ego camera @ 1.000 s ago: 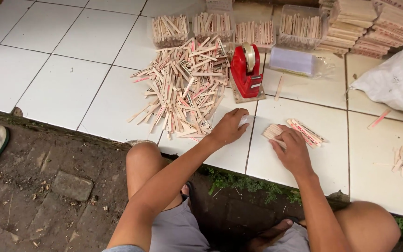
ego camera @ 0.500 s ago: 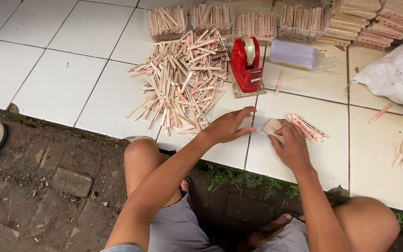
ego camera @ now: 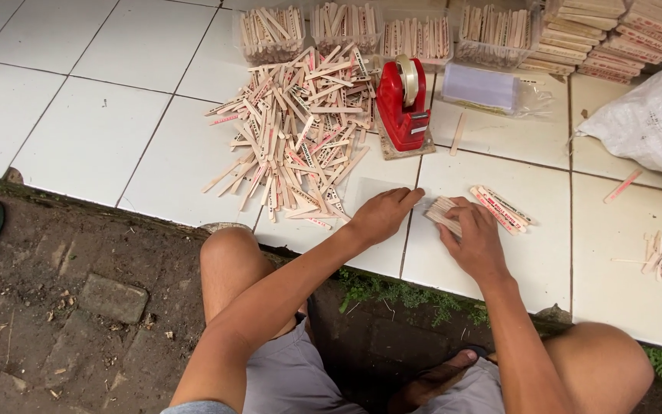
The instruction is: Packing small bundles of thin wooden sticks into clear plastic bags on a tiled floor.
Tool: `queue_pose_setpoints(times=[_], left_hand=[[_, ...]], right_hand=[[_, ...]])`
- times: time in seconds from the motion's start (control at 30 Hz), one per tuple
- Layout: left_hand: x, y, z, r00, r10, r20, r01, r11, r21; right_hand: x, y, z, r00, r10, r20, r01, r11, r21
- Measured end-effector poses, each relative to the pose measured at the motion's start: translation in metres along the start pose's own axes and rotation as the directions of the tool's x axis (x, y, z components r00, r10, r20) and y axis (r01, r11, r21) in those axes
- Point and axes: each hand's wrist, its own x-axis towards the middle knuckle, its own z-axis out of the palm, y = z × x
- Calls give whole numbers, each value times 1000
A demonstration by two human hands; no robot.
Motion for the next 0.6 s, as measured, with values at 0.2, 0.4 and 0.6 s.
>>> queue_pose_setpoints(times=[0.2,0.4,0.6], left_hand=[[-1,-2,0,968,36,-248,-60,994,-93],[2,-17,19,952,-30,-305,-51,966,-253],[-2,-17,14,963,-38,-265,-99,870,-484]], right_hand=[[-2,10,-2,999,38,-22,-36,996,84],[6,-9,-40,959,214,186,-270,889,370],[4,-18,-52,925,232,302,-372,721,585]])
